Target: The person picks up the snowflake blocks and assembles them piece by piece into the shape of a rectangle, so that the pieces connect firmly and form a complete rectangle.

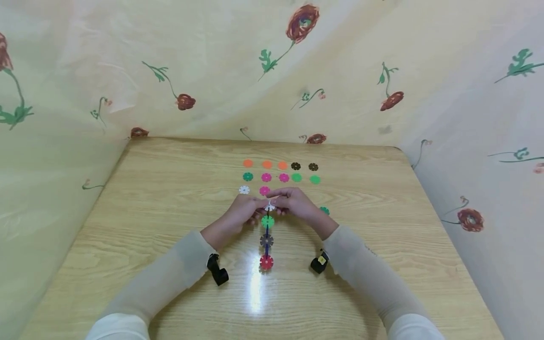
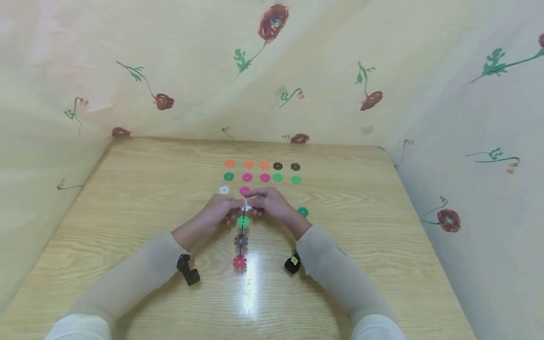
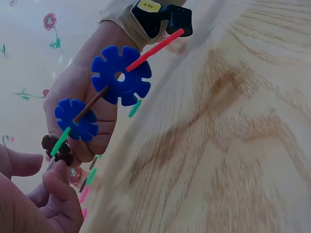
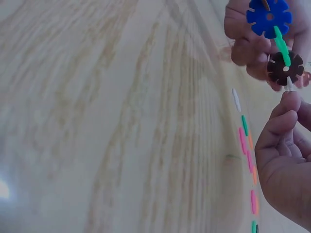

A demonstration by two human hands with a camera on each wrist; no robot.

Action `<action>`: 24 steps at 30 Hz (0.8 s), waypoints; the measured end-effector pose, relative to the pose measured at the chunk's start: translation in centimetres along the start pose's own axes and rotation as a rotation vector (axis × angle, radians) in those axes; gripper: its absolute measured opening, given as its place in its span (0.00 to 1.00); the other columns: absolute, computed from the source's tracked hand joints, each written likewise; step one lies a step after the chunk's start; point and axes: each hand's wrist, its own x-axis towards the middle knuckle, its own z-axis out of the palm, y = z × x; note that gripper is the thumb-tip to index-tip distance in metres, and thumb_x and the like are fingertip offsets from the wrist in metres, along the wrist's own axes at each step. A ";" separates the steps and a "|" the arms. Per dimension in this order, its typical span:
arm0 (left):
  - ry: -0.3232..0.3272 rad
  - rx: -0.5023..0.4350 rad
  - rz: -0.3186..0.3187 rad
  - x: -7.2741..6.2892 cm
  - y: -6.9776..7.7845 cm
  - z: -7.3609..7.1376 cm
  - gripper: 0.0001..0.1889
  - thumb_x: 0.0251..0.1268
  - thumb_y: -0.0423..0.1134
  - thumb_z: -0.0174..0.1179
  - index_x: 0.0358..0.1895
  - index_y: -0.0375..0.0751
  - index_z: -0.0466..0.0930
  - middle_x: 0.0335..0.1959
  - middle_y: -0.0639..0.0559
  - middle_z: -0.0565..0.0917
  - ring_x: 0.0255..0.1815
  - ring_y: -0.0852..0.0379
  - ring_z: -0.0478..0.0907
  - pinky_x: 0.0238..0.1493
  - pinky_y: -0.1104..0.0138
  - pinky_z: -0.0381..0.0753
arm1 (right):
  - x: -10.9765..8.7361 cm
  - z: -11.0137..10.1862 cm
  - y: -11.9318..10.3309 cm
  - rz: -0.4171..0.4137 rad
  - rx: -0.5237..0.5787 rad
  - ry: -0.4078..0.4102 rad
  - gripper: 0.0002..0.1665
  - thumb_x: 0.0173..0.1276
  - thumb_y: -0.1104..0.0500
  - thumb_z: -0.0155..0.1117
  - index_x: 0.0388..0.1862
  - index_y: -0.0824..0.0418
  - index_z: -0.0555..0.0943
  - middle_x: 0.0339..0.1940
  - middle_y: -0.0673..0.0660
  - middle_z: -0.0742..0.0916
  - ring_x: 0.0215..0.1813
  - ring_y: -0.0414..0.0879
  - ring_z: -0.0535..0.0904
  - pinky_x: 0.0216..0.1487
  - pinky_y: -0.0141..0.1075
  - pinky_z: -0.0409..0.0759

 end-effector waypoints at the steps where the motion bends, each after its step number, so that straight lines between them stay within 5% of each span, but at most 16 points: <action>1: -0.006 -0.007 0.007 0.1 -0.1 0.1 0.12 0.70 0.40 0.63 0.36 0.33 0.86 0.24 0.49 0.83 0.18 0.60 0.70 0.18 0.73 0.69 | -0.1 0.0 0.1 0.003 -0.001 0.001 0.19 0.74 0.63 0.59 0.61 0.67 0.80 0.29 0.57 0.84 0.31 0.45 0.79 0.33 0.32 0.79; 7: -0.007 -0.042 0.000 0.8 -0.6 0.6 0.07 0.68 0.35 0.65 0.38 0.33 0.87 0.24 0.48 0.83 0.17 0.62 0.70 0.17 0.74 0.70 | -0.5 -1.2 0.3 0.008 -0.111 0.016 0.20 0.76 0.59 0.60 0.61 0.68 0.80 0.33 0.59 0.87 0.33 0.47 0.82 0.37 0.35 0.83; 17: -0.034 -0.075 -0.052 1.2 -0.8 0.3 0.08 0.68 0.35 0.65 0.36 0.32 0.86 0.22 0.50 0.81 0.16 0.63 0.68 0.17 0.75 0.69 | -4.8 -9.1 0.1 0.039 -0.636 0.120 0.19 0.71 0.63 0.64 0.58 0.68 0.81 0.45 0.63 0.84 0.46 0.56 0.80 0.43 0.45 0.82; 24: -0.021 -0.081 -0.064 1.4 -0.8 0.5 0.08 0.68 0.35 0.65 0.36 0.32 0.87 0.22 0.50 0.81 0.16 0.62 0.68 0.16 0.75 0.68 | -6.1 -9.6 2.1 0.061 -0.806 0.079 0.16 0.65 0.65 0.71 0.50 0.69 0.81 0.44 0.63 0.82 0.46 0.55 0.78 0.48 0.49 0.80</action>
